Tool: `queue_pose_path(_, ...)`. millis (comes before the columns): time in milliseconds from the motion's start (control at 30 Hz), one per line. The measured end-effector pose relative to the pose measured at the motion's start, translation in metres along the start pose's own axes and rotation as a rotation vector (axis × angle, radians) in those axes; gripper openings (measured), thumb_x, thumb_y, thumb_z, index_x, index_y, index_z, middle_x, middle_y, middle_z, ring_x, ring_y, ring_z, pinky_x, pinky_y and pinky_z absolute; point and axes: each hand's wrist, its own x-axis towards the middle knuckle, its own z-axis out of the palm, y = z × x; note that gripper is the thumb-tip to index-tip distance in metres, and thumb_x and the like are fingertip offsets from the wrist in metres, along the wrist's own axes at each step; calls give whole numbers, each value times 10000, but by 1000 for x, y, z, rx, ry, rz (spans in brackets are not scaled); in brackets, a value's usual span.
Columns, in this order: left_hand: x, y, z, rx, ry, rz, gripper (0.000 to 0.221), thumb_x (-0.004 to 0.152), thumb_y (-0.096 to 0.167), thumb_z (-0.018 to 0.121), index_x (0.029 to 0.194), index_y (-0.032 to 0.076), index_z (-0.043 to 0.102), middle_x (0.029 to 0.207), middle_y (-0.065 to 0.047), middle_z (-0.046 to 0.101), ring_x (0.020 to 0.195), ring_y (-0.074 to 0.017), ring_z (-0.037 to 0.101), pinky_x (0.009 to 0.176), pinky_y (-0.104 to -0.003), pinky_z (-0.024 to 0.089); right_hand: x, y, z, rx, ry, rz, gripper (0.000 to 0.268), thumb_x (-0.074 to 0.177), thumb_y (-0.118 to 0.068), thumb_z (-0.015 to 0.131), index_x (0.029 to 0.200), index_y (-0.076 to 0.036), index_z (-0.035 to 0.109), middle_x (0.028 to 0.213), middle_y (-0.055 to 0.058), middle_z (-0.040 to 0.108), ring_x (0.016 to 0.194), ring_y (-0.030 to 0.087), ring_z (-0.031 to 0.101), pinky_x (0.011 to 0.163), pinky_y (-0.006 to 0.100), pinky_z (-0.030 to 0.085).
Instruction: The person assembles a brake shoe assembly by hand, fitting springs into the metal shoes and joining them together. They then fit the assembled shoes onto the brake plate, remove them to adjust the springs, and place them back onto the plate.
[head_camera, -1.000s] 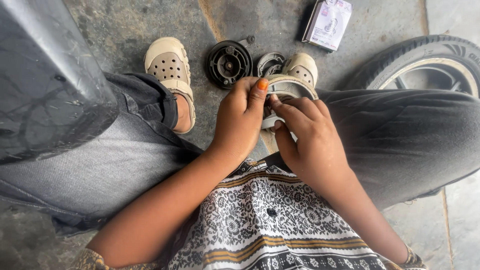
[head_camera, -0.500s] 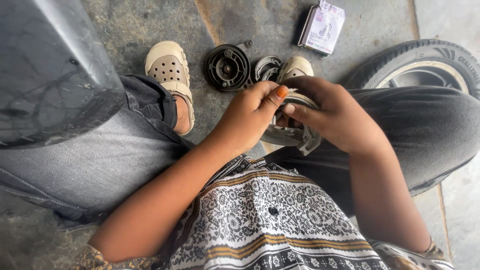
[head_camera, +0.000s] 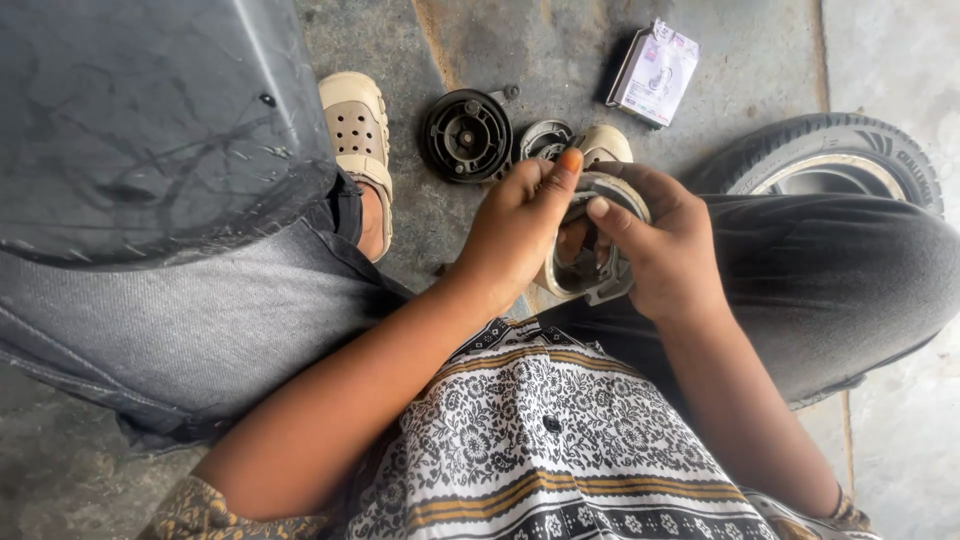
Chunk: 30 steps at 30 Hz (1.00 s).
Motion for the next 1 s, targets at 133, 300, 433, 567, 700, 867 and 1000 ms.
queue_pose_path(133, -10, 19, -3, -37, -27, 138, 470, 956, 422, 652, 1168, 12, 561, 864, -23, 681, 723, -82, 660, 609, -216, 547, 7, -2, -2, 356, 54, 71, 379, 943, -129, 733, 1268, 40, 634, 941, 40, 688, 743, 88, 628, 626, 247, 552)
queue_pose_path(300, -14, 13, 3, -86, -61, 263, 455, 1005, 340, 665, 1264, -20, 564, 945, 2, 671, 799, -48, 650, 684, -208, 564, 9, 7, -14, 490, -28, 88, 375, 978, -136, 750, 1279, 53, 629, 911, 61, 655, 728, 112, 619, 639, 260, 551)
queue_pose_path(433, -17, 22, 6, 47, 49, 250, 380, 1030, 308, 627, 1239, -10, 623, 781, 10, 675, 661, -34, 628, 596, -202, 520, 7, -6, -9, 333, 26, -7, 460, 934, -138, 766, 1321, 55, 608, 990, 53, 679, 787, 92, 646, 657, 258, 575)
queue_pose_path(567, -19, 32, 6, 100, 35, 312, 337, 1045, 286, 615, 1224, 1, 634, 743, 20, 661, 644, -26, 620, 593, -200, 514, 6, -7, -15, 330, 25, -47, 499, 935, -135, 783, 1351, 70, 601, 1017, 69, 691, 815, 99, 663, 686, 245, 574)
queue_pose_path(700, -18, 36, 4, 103, 11, 276, 334, 1043, 288, 613, 1214, 3, 647, 744, 22, 668, 638, -28, 627, 587, -202, 528, 9, -7, -20, 234, 21, -102, 519, 929, -156, 805, 1344, 88, 611, 1044, 87, 707, 833, 104, 672, 722, 245, 594)
queue_pose_path(867, -17, 40, 3, 104, -6, 242, 343, 1030, 302, 613, 1204, 10, 651, 761, 14, 686, 637, -27, 644, 568, -200, 536, 11, -11, -24, 197, -14, -107, 536, 921, -182, 808, 1329, 105, 611, 1036, 109, 734, 860, 125, 702, 748, 246, 599)
queue_pose_path(1000, -17, 42, 2, 29, -18, 178, 341, 1029, 302, 607, 1189, 2, 636, 781, -6, 682, 632, -33, 645, 575, -202, 565, 14, -13, -29, 177, -28, -40, 520, 916, -162, 807, 1327, 99, 623, 961, 89, 710, 805, 123, 682, 711, 254, 596)
